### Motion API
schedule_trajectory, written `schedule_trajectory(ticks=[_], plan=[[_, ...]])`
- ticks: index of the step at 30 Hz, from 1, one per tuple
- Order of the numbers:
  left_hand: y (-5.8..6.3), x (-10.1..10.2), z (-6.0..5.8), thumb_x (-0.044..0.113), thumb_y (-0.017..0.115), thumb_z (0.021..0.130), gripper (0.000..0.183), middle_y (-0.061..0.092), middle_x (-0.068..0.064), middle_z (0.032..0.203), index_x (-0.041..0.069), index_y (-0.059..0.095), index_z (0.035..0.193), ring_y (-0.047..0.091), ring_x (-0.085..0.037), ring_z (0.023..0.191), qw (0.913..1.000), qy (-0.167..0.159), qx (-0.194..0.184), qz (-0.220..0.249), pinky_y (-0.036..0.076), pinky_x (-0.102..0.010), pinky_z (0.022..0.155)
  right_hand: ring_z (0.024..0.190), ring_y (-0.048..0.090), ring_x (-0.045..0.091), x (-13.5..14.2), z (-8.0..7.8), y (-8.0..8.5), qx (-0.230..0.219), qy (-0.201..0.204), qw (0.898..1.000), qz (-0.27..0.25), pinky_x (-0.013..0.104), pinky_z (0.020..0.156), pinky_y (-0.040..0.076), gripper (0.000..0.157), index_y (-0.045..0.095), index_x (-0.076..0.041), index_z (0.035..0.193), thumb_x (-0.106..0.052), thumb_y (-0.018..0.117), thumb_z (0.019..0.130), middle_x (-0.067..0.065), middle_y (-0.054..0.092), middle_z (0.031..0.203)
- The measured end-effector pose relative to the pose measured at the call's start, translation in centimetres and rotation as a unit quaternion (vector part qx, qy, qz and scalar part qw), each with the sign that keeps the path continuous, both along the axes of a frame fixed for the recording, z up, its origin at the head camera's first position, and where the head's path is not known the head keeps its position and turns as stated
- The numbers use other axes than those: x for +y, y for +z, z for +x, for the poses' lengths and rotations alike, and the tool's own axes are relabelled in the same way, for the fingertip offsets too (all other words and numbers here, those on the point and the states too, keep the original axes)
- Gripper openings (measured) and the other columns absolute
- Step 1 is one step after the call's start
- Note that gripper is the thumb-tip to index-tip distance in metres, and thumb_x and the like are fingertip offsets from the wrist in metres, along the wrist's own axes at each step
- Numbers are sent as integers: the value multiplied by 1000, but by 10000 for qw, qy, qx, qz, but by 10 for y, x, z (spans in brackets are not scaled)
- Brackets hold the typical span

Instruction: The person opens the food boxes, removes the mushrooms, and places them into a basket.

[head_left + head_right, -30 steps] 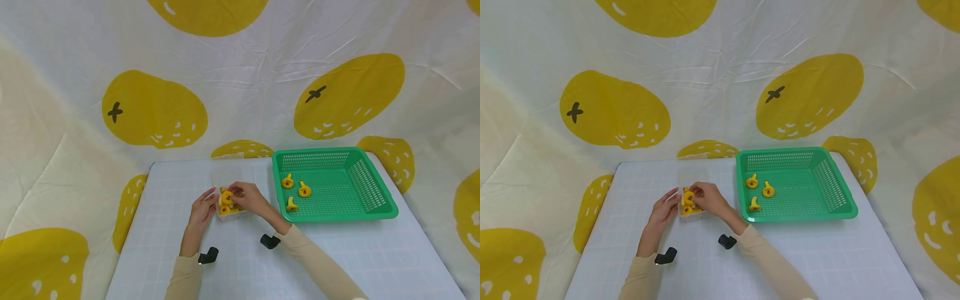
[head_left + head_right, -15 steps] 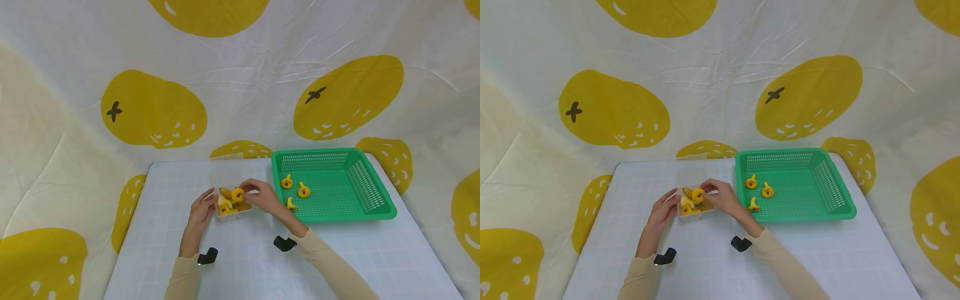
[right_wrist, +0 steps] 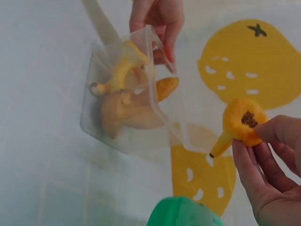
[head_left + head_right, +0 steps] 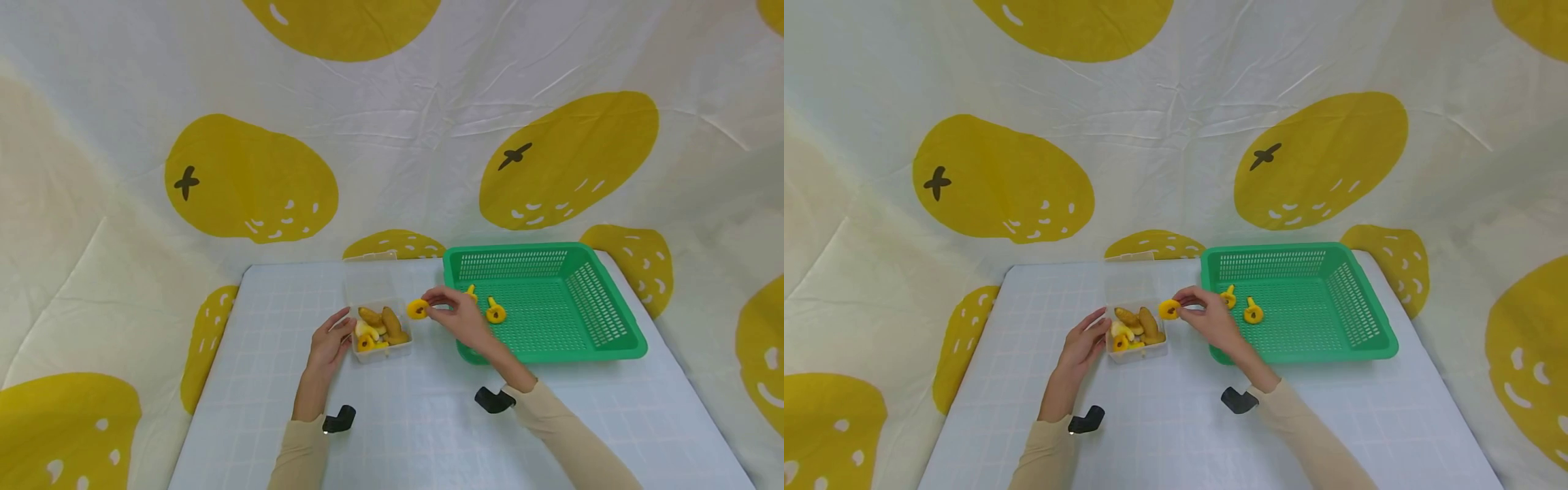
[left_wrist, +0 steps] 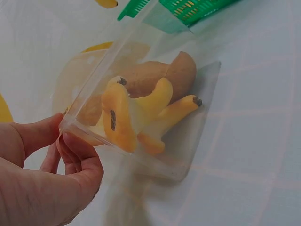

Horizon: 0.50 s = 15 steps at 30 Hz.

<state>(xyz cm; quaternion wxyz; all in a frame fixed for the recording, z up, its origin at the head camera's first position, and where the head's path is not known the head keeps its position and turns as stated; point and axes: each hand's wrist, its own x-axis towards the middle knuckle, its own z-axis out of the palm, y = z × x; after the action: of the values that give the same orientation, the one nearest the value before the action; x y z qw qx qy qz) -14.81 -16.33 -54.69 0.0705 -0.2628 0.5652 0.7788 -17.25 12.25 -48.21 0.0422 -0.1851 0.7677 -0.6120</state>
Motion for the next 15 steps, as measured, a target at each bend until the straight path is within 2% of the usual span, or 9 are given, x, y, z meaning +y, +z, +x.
schedule_trajectory(ticks=[8, 15], plan=[[0, 0, 0, 10, 71, 98, 45, 56, -7, 127, 13, 62, 142, 56, -15, 96, 10000, 17, -25, -33, 48, -18, 74, 108, 66, 31, 28, 4, 4, -58, -376, 9993, -52, 23, 85, 57, 22, 70, 3, 115, 3, 72, 93, 20, 69, 116], [-1, 1, 0, 10, 71, 98, 45, 57, -7, 125, 12, 62, 142, 56, -15, 95, 10000, 30, -3, -19, 48, -18, 73, 106, 65, 22, 55, 6, -2, 15, -483, 9987, -170, 23, 85, 57, 22, 69, 6, 117, 1, 70, 96, 24, 66, 118]])
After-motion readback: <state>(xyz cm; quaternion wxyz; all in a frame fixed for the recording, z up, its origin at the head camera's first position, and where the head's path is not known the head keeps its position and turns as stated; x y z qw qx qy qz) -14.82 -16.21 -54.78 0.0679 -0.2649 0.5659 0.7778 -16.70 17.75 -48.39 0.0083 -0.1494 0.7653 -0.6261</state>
